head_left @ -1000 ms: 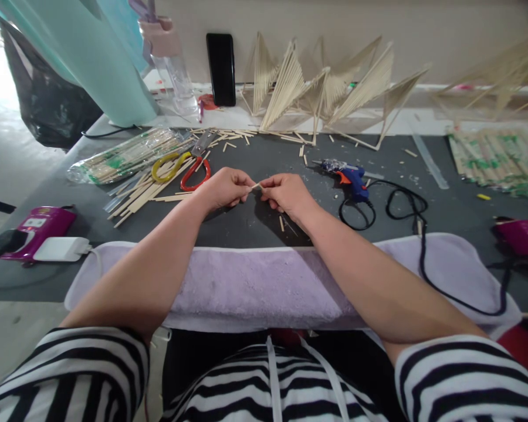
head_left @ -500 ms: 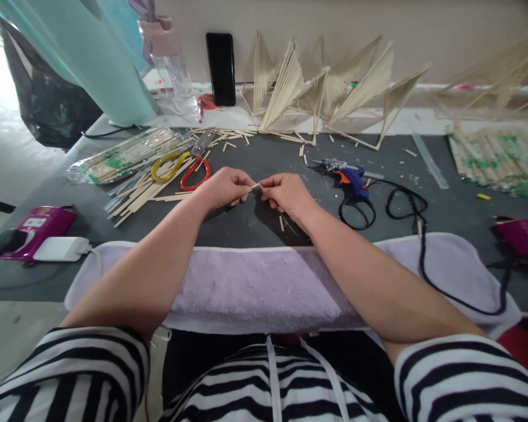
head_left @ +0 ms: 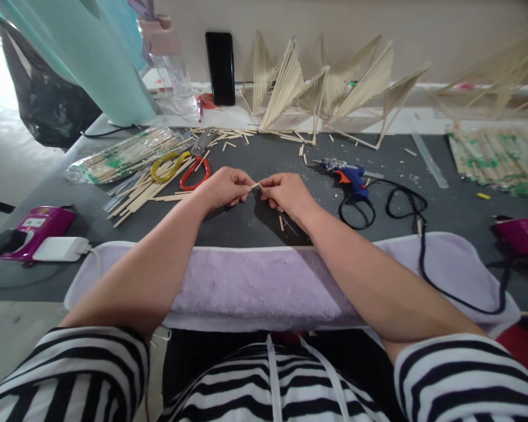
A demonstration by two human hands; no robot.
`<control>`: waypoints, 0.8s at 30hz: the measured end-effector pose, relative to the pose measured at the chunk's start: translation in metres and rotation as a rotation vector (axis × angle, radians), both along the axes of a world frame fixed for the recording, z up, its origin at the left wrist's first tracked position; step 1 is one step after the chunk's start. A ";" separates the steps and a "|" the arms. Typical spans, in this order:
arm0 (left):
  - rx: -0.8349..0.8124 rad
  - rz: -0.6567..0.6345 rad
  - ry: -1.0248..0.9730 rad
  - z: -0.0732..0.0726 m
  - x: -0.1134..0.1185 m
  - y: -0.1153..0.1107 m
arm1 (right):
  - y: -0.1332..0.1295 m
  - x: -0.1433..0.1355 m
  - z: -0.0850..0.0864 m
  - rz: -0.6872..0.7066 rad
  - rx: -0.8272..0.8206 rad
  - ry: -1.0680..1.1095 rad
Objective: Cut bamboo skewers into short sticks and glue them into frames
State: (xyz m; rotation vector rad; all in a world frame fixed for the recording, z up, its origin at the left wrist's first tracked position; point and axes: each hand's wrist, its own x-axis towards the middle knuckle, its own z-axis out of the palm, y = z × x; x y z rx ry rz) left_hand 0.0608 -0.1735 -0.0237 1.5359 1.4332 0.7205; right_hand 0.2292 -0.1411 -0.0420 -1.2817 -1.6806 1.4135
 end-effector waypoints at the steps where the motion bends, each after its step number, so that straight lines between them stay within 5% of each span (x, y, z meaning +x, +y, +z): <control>1: -0.002 -0.003 0.002 0.000 0.000 0.000 | 0.000 0.000 0.000 0.001 0.001 0.001; 24: -0.010 0.013 0.022 0.002 0.002 -0.001 | 0.000 0.001 0.000 0.001 -0.002 0.015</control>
